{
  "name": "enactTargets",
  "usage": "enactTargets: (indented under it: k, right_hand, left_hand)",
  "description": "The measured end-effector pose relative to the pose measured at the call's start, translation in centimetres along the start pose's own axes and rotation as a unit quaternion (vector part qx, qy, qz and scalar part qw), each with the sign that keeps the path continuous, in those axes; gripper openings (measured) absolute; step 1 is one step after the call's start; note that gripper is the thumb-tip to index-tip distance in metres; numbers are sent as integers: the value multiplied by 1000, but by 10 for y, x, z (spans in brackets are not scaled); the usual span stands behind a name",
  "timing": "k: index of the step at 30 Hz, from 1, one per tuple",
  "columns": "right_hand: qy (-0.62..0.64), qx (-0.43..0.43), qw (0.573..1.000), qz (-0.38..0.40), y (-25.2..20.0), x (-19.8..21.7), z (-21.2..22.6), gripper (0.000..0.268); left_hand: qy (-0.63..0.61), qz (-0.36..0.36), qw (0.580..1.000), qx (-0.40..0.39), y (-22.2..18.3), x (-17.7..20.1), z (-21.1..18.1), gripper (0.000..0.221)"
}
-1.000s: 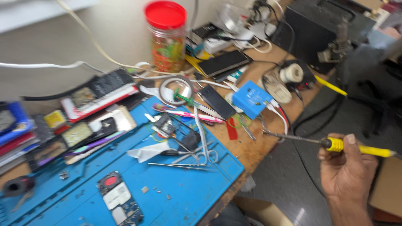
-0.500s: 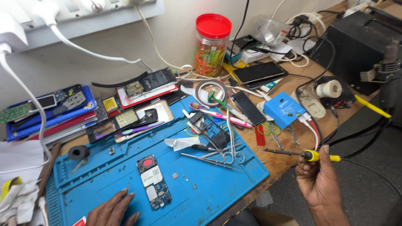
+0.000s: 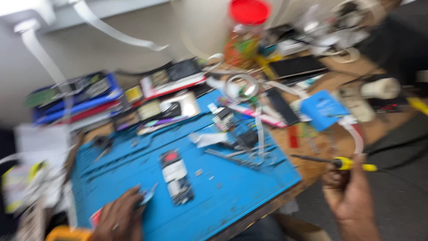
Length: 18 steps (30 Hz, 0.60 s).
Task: The person uses a soldering iron on a phone circuit board, wipes the board with a cloth and liquid from a bottle, and applies a substance from a syringe.
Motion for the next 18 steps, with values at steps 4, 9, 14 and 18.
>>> enactTargets:
  k: [4,9,14,18]
  right_hand:
    - [-88,47,990,98,4,38,-15,35]
    - [-312,115,898,287,4,-30,-29,42]
    - [-456,205,756,423,-46,-188,-25,34]
    - [-570,191,642,476,-72,-288,-28,24]
  left_hand:
    - [-72,-38,997,8,-3,44,-54,31]
    - [-76,-33,997,-6,17,71,-88,28]
    - [-69,-56,995,-38,14,71,-93,26]
    - [-132,-41,989,-43,8,60,-85,26]
Point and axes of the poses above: each hand's wrist, its own y-axis towards the middle knuckle, its own x-axis out of the back of the hand, z = x × y, the point moved 8 cm from there along y, towards the middle knuckle, and after that the axes turned 8 degrees about z, right-handed, at the moved point
